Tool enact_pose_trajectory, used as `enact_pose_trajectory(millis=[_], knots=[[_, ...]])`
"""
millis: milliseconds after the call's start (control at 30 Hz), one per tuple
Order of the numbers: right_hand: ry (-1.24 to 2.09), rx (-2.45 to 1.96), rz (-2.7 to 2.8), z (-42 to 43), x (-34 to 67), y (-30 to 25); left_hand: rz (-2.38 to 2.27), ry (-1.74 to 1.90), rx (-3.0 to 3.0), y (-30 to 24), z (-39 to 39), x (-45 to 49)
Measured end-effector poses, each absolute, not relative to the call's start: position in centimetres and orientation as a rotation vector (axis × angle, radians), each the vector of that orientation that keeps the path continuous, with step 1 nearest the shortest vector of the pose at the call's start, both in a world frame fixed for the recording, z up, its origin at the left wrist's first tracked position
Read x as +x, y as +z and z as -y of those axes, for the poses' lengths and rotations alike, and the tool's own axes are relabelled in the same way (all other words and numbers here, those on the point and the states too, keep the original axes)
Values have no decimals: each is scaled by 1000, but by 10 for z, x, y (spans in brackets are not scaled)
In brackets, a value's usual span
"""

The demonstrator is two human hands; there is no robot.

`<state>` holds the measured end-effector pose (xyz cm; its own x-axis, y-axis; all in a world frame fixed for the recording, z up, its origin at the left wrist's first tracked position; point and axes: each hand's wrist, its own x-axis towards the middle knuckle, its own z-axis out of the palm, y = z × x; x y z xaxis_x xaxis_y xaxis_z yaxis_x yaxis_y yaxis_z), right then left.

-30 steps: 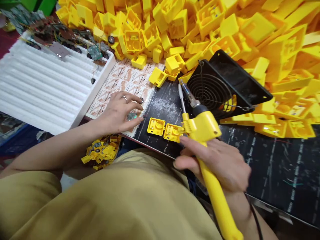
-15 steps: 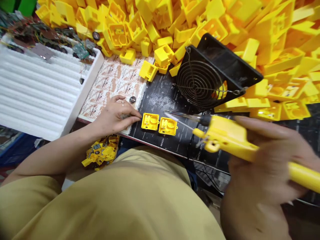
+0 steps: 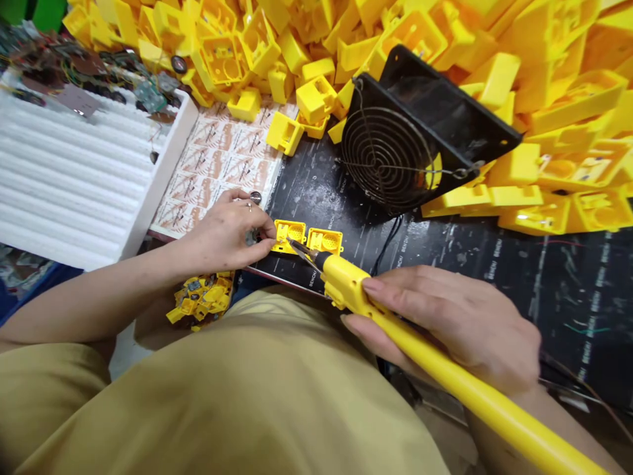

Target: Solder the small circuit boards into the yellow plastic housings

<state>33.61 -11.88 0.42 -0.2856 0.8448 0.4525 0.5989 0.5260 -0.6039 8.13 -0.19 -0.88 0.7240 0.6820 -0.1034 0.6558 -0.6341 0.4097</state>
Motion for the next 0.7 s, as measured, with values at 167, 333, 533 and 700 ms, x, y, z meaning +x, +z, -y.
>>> enact_pose_trajectory(millis=[167,333,533,700], knots=[[315,-996,2130,105,340,-2,-988,-104,2594,-2,-5,89],[277,-997,2185,103,336,3,-977,-220,2630,1,-8,93],[350,-1006,2229,99,327,19,-947,-260,2691,2,-10,97],[229,-815,2380,95,343,19,-955,-287,2722,3,-10,99]])
